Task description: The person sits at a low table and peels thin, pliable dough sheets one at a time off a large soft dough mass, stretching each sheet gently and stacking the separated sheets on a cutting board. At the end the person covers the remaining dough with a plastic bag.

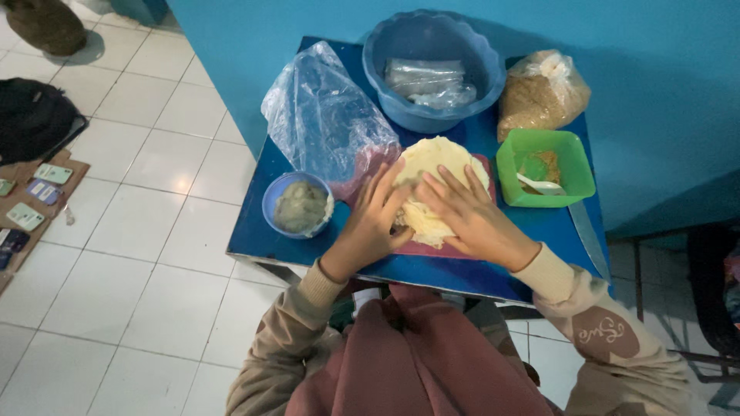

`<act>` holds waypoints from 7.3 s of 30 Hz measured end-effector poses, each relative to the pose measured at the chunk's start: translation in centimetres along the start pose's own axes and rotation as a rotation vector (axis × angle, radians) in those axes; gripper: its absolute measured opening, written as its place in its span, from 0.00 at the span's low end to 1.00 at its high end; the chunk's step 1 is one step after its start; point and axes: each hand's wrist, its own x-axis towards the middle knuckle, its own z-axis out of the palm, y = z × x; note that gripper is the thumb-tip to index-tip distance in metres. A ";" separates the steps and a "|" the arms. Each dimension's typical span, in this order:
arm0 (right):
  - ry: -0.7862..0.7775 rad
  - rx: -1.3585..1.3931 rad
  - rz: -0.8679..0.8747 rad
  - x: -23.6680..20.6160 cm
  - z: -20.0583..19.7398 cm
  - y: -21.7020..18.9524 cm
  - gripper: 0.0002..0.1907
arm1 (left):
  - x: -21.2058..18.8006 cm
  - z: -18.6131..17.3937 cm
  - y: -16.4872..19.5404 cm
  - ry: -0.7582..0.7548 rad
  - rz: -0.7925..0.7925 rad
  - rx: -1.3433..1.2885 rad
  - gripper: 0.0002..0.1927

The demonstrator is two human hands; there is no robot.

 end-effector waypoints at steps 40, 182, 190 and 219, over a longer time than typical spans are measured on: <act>0.350 0.199 0.401 -4.4 5.7 3.0 0.28 | 3.6 -7.6 2.7 0.336 -0.261 -0.884 0.34; 0.141 0.450 0.070 -0.4 -1.6 4.8 0.27 | 6.5 1.9 -3.5 0.398 -0.268 -1.747 0.31; 0.224 0.681 0.434 -4.8 -11.4 6.5 0.35 | 6.4 1.0 -2.9 0.403 -0.265 -1.534 0.29; 0.407 1.882 0.225 5.3 -0.1 5.8 0.33 | 4.7 -2.8 -0.3 0.226 -0.403 -1.586 0.23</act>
